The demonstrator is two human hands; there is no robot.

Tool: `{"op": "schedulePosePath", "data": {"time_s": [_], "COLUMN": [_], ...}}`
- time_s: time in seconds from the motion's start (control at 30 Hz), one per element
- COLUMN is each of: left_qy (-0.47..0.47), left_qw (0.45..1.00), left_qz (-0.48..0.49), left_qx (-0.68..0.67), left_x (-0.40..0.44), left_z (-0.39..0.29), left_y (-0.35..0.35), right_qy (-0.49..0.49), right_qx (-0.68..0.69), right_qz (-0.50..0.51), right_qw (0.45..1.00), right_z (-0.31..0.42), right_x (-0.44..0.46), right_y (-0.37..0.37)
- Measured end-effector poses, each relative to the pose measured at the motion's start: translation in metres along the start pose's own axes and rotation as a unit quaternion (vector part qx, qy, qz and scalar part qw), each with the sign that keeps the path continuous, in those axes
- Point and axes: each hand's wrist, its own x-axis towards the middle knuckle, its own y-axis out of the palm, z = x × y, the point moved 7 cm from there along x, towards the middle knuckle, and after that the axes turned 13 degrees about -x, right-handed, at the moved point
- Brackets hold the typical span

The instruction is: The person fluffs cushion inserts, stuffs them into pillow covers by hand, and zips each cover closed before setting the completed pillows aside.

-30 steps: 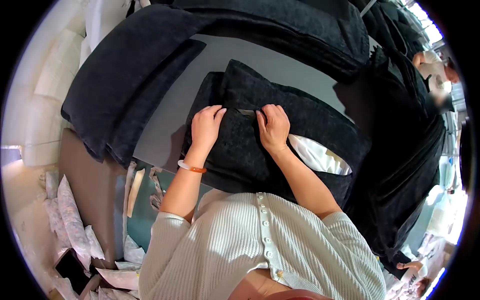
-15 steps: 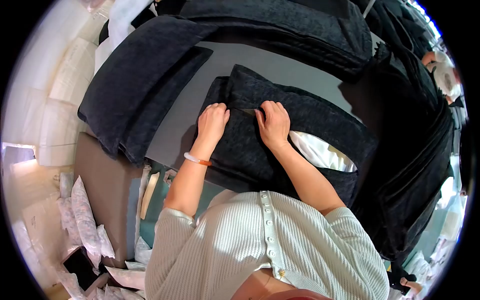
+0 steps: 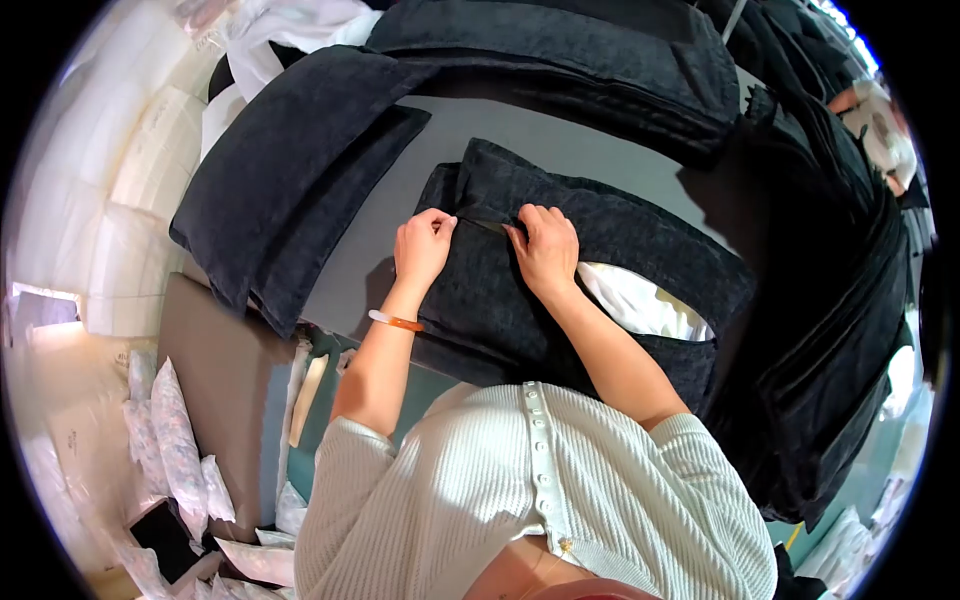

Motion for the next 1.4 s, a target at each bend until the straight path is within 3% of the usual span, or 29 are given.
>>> {"op": "schedulePosePath", "data": {"time_s": [0.13,0.27,0.33,0.4,0.47,0.53,0.77,0.8,0.97,1.03,1.13,1.2,1.27,1.33,1.4], "left_qy": [-0.052,-0.139,-0.159,0.018,0.116,0.141,0.103,0.163,0.147,0.134,0.133,0.124,0.178,0.204,0.226], "left_qw": [0.997,0.947,0.936,0.963,0.974,0.973,0.982,0.977,0.969,0.963,0.964,0.967,0.962,0.957,0.955], "left_qz": [0.0,-0.018,-0.018,-0.074,-0.08,-0.06,-0.05,-0.044,-0.096,-0.129,-0.119,-0.113,-0.155,-0.135,-0.114], "left_qx": [-0.053,-0.288,-0.312,-0.26,-0.179,-0.174,-0.15,-0.133,-0.176,-0.195,-0.198,-0.19,-0.141,-0.156,-0.153], "left_x": [0.011,0.006,0.002,-0.004,-0.021,-0.031,-0.029,-0.038,-0.04,-0.035,-0.04,-0.04,-0.042,-0.054,-0.064], "left_z": [0.019,0.037,0.041,0.017,-0.022,-0.039,-0.039,-0.055,-0.046,-0.042,-0.048,-0.044,-0.051,-0.07,-0.078], "left_y": [0.01,0.022,0.025,0.018,0.011,0.013,0.03,0.037,0.045,0.035,0.035,0.042,0.045,0.057,0.063], "right_qy": [-0.001,-0.001,-0.007,-0.04,-0.038,-0.034,-0.028,-0.024,-0.01,-0.066,-0.027,-0.022,-0.027,-0.027,-0.028], "right_qx": [-0.001,0.009,0.015,-0.017,-0.02,-0.02,-0.003,0.003,0.037,-0.058,-0.139,-0.138,-0.131,-0.091,-0.072], "right_qz": [-0.005,-0.005,-0.021,-0.001,-0.008,-0.011,-0.007,-0.013,-0.025,-0.024,0.007,-0.04,-0.063,-0.019,-0.048], "right_qw": [1.0,1.0,1.0,0.999,0.999,0.999,1.0,1.0,0.999,0.996,0.99,0.989,0.989,0.995,0.996], "right_z": [0.002,0.002,0.002,0.005,0.003,0.003,0.005,0.003,-0.001,0.009,-0.019,-0.035,-0.036,-0.029,-0.022], "right_x": [-0.001,0.001,-0.002,-0.003,-0.002,-0.004,-0.01,-0.007,-0.005,0.002,0.002,-0.003,-0.005,-0.015,-0.018], "right_y": [-0.002,-0.002,-0.006,-0.004,-0.004,-0.003,-0.008,-0.008,-0.02,-0.031,-0.055,-0.07,-0.07,-0.056,-0.058]}}
